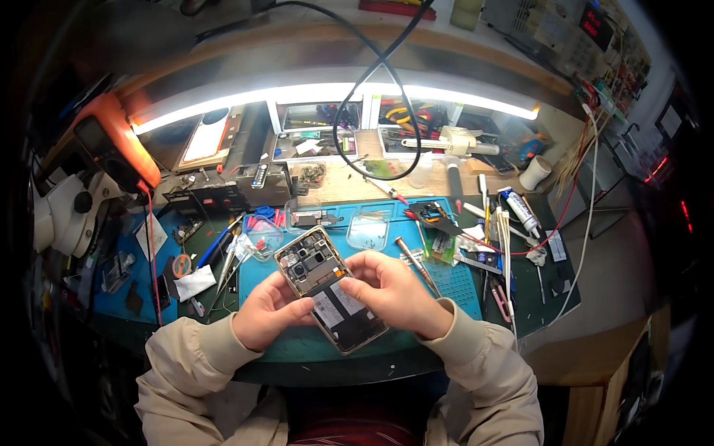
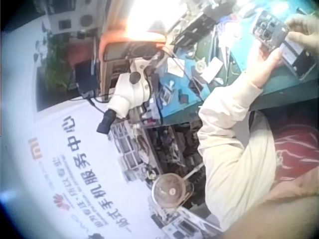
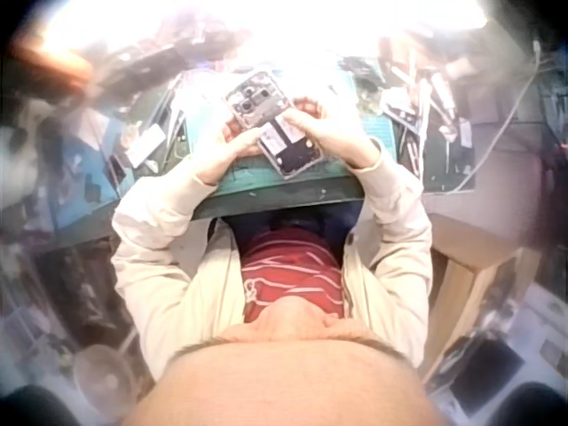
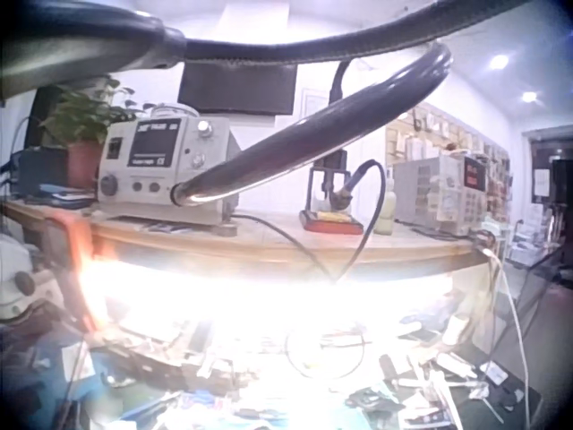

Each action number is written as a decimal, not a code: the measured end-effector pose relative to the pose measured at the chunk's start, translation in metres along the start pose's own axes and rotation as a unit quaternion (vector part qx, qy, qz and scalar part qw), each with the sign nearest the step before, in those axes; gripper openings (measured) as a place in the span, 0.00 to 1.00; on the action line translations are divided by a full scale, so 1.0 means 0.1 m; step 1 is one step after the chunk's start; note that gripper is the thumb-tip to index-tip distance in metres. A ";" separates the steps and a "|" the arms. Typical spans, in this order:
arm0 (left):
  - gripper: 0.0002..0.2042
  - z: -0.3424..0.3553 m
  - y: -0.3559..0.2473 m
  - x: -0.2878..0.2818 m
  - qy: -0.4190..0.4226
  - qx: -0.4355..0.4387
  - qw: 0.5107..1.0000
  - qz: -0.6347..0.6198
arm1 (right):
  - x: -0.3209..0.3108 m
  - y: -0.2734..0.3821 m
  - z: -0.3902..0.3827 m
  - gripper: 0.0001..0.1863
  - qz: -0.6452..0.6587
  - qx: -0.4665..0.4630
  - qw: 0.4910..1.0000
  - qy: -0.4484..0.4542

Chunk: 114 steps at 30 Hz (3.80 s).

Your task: The person disassembles a smartphone, removes the back cover, and manipulates internal components including the battery and camera module. They use a screwdriver and tweezers to adjust parts and test the device by connecting a charging cable.

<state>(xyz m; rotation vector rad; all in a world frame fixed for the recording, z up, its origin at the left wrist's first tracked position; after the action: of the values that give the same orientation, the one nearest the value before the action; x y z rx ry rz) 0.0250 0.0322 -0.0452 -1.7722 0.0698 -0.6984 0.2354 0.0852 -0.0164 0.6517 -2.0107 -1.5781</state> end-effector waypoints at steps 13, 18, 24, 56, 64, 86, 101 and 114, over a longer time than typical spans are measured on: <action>0.28 -0.03 -0.01 0.02 -0.022 -0.011 1.000 -0.019 | 0.05 0.13 -0.11 0.15 -0.196 -0.079 0.968 -0.137; 0.27 -0.03 -0.02 0.06 -0.006 0.011 1.000 0.002 | 0.00 -0.12 0.01 0.16 0.019 -0.032 0.997 -0.072; 0.26 -0.04 -0.02 0.08 0.005 0.038 0.999 0.019 | 0.03 -0.14 0.04 0.13 0.041 -0.019 0.997 -0.063; 0.30 -0.07 -0.09 -0.04 -0.015 0.095 0.992 -0.076 | 0.09 -0.09 -0.06 0.22 0.115 -0.002 0.993 0.035; 0.54 -0.20 -0.01 0.45 0.127 0.052 0.987 -0.088 | 0.57 -0.09 -0.50 0.18 0.082 -0.007 0.994 0.070; 0.16 0.36 0.06 0.44 0.045 0.069 0.988 -0.133 | -2.45 0.00 -1.04 0.27 -0.513 0.110 0.700 -0.485; 0.18 0.36 0.19 0.19 -0.002 0.093 0.966 -0.240 | -0.97 0.02 -1.35 0.18 0.060 -0.117 0.967 -0.218; 0.19 0.29 0.14 0.31 0.025 0.086 0.965 -0.245 | -0.64 -0.26 -1.25 0.14 -0.428 -0.103 0.801 -0.405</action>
<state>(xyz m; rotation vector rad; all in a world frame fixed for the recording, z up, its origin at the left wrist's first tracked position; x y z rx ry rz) 0.0693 0.0406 -0.0494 -1.6129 -0.3971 -1.0688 0.3666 0.0286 -0.0218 0.9915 -2.1281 -2.9867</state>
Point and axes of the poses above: each hand's wrist, its own z-axis towards the middle knuckle, its own x-axis out of the palm, y = z × x, the point moved 5 cm from there along z, towards the middle knuckle, and after that the axes turned 5 degrees about y, right-handed, at the moved point
